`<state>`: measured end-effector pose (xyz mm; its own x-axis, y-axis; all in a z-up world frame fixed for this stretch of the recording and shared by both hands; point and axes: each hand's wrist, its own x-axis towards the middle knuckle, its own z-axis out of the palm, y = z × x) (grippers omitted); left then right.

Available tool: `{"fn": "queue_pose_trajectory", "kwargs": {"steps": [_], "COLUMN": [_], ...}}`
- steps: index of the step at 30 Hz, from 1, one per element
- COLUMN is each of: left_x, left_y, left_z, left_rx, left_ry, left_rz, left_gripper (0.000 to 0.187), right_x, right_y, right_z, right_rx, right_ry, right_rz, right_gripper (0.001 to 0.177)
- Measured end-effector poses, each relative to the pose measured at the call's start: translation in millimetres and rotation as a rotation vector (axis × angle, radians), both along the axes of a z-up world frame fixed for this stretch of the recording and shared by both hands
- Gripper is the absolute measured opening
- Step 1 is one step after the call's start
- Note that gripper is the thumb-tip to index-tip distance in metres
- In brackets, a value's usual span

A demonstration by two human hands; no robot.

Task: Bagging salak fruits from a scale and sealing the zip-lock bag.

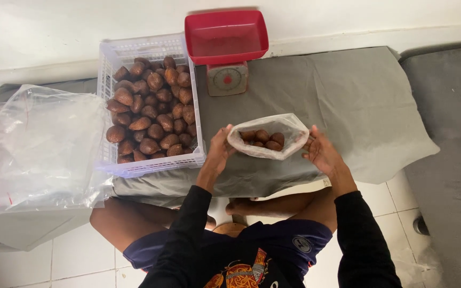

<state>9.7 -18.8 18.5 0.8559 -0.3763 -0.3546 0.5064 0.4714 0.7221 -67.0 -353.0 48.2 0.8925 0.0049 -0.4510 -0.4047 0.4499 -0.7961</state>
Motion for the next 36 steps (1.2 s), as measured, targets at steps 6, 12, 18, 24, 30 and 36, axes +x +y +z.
{"fn": "queue_pose_trajectory", "kwargs": {"steps": [6,12,18,24,30,36], "left_x": [-1.9,-6.7,-6.0,-10.1,-9.7,-14.7], "left_y": [4.8,-1.5,9.6,10.5,12.5,7.8], "left_z": [39.8,59.6,34.0,15.4,2.3,7.2], "left_rx": [-0.095,0.033,0.155,0.162,0.122,0.278], "left_ry": [-0.016,-0.127,-0.23,-0.226,-0.127,-0.262], "left_rz": [0.048,0.082,0.084,-0.027,-0.007,0.068], "left_gripper": [0.023,0.029,0.031,0.03,0.029,0.031], "right_x": [-3.1,7.7,5.2,8.5,16.7,16.3], "right_y": [27.5,16.8,16.0,11.8,14.4,15.3], "right_z": [65.8,40.8,42.9,25.2,23.3,23.0], "right_rx": [-0.131,-0.137,-0.193,-0.329,-0.286,-0.38], "right_ry": [0.022,-0.002,-0.005,-0.05,-0.063,-0.075], "right_rz": [-0.053,-0.007,0.047,0.145,0.126,0.14], "right_gripper": [0.014,0.018,0.016,0.022,0.023,0.024]}}
